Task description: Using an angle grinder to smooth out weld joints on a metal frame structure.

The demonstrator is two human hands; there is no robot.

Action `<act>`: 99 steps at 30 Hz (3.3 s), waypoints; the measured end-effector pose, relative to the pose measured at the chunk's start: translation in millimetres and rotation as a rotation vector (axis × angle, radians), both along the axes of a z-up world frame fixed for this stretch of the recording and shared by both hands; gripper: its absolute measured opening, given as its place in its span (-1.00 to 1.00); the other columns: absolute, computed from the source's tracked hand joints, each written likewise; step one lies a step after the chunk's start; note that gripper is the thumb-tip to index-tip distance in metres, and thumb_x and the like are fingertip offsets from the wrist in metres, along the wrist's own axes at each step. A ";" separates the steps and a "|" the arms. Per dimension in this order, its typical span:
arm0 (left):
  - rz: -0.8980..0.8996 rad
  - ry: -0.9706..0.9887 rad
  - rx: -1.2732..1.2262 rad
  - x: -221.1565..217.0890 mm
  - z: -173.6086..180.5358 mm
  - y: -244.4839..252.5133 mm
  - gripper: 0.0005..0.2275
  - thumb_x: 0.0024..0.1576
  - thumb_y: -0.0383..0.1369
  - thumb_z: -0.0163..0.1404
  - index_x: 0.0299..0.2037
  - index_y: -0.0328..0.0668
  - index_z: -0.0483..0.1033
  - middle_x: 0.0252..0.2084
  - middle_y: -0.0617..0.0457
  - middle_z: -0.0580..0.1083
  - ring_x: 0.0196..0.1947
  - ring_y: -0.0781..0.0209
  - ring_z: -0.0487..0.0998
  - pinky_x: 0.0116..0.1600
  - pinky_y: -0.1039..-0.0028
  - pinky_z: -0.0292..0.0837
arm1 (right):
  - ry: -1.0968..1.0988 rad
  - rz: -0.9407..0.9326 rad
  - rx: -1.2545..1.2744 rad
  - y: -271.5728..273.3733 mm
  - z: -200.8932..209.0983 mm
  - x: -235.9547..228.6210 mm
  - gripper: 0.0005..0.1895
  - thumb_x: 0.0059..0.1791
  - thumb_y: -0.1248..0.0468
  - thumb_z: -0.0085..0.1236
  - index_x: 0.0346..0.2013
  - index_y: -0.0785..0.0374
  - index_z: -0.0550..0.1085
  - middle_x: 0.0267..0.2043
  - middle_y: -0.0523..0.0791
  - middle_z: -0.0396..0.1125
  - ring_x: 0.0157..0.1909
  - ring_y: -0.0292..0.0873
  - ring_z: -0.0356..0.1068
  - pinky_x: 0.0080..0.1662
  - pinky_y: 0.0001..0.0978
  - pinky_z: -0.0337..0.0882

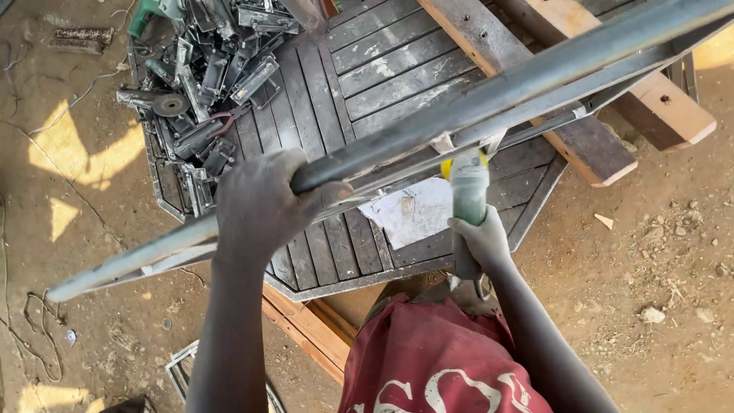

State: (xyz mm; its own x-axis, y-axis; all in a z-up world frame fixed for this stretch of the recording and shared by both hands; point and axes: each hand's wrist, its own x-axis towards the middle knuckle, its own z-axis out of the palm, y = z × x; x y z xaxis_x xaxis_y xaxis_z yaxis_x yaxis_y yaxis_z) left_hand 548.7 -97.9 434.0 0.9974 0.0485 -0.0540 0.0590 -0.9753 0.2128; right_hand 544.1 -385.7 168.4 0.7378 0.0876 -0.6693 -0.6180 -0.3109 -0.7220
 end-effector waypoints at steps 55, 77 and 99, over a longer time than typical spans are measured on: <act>-0.097 -0.615 0.037 46.7 -39.3 -10.2 -0.43 -0.02 0.37 -0.08 -0.43 0.00 0.43 -0.70 0.15 0.44 -0.73 0.00 0.49 -0.65 0.09 0.30 | -0.061 0.364 -0.568 145.4 60.7 -37.5 -0.35 -0.11 -0.09 0.11 0.09 0.25 0.21 0.04 0.09 0.40 0.04 0.23 0.40 0.03 0.12 0.35; -0.237 -0.343 -0.043 29.6 13.7 9.3 -0.69 0.06 -0.04 0.11 -0.33 -0.13 0.53 -0.51 -0.12 0.57 -0.42 -0.10 0.70 -0.40 0.14 0.61 | -0.133 0.183 -0.608 86.6 40.1 -32.0 -0.28 -0.07 -0.16 0.19 0.14 0.22 0.20 0.14 0.26 0.37 0.23 0.33 0.36 0.28 0.22 0.29; -0.190 -0.320 -0.006 19.4 31.1 9.5 -0.84 -0.01 -0.21 0.08 -0.38 -0.08 0.48 -0.60 -0.05 0.51 -0.49 -0.12 0.67 -0.42 0.13 0.60 | -0.072 -0.042 -0.188 41.7 22.7 -9.9 -0.24 -0.09 -0.13 0.29 0.17 0.33 0.31 0.04 0.23 0.32 0.20 0.30 0.31 0.12 0.28 0.29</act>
